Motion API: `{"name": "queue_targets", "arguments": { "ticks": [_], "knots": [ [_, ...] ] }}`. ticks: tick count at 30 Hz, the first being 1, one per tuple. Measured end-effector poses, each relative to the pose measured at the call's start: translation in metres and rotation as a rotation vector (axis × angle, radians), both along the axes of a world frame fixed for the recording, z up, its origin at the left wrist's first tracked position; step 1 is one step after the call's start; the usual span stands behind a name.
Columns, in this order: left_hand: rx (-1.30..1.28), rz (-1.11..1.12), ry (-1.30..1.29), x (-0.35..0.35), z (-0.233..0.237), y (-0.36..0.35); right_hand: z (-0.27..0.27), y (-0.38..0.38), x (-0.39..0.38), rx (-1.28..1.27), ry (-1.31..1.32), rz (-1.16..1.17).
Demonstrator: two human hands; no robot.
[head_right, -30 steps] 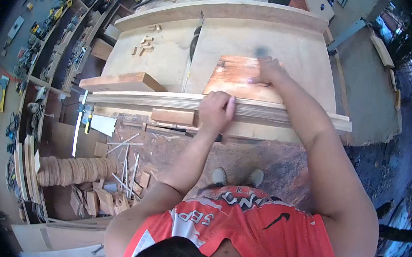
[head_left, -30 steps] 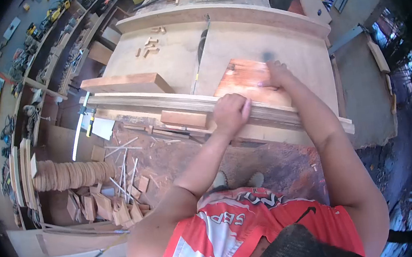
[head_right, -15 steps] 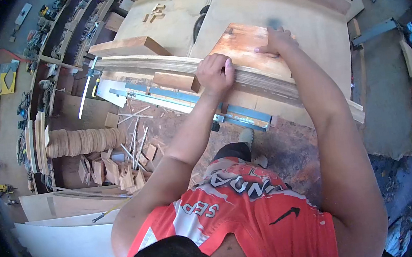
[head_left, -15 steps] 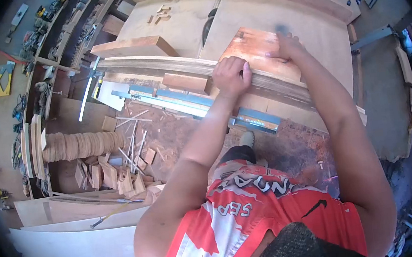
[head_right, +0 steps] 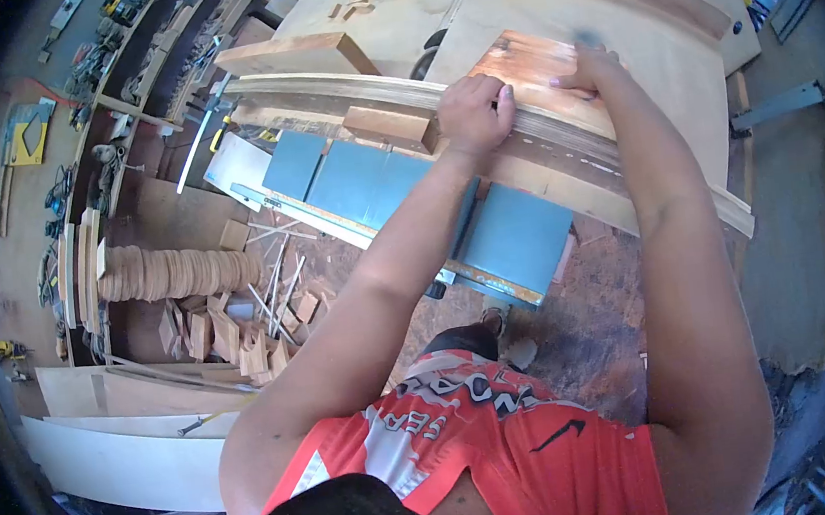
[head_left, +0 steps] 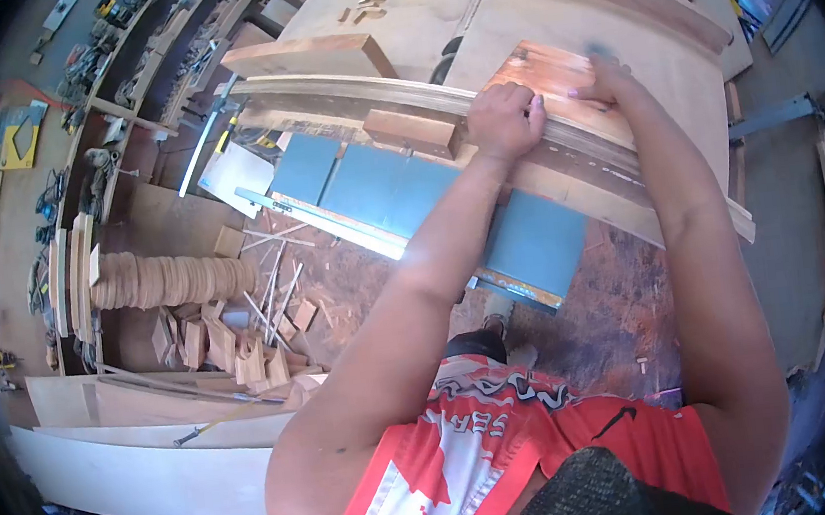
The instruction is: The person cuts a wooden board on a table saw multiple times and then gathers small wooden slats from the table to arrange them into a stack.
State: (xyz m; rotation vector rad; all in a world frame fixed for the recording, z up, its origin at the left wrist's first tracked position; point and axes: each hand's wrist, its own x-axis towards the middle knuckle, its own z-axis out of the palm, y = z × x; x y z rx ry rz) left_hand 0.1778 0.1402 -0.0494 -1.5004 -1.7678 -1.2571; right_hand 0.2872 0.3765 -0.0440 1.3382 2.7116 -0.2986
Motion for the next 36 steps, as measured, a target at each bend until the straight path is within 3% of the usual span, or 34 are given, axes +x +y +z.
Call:
{"name": "queue_targets", "arguments": {
  "ticks": [9, 14, 24, 27, 29, 32, 34, 36],
  "knots": [
    [0.032, 0.009, 0.000, -0.005, -0.008, 0.008, -0.018, 0.024, -0.004, 0.056, 0.016, 0.043],
    [-0.187, 0.031, -0.182, 0.001, -0.008, 0.008, -0.033, 0.046, -0.003, 0.046, 0.096, 0.129],
    [-0.295, 0.064, -0.272, 0.006, -0.001, 0.009, -0.028, 0.066, 0.003, 0.006, 0.044, 0.185],
    [-0.296, 0.064, -0.304, 0.018, 0.014, -0.036, -0.028, 0.028, 0.013, 0.024, 0.035, 0.200],
    [-0.450, 0.061, -0.315, 0.037, 0.012, -0.089, -0.050, -0.010, 0.026, 0.052, -0.011, 0.185],
    [-0.426, 0.012, -0.309, 0.054, 0.008, -0.148, -0.027, -0.096, 0.042, 0.047, -0.076, 0.130],
    [-0.070, -0.130, -0.081, 0.065, -0.015, -0.193, -0.020, -0.142, 0.053, 0.027, -0.089, 0.089],
    [-0.171, -0.356, 0.034, 0.086, -0.041, -0.268, -0.014, -0.162, 0.058, 0.046, -0.096, 0.089]
  ]
}}
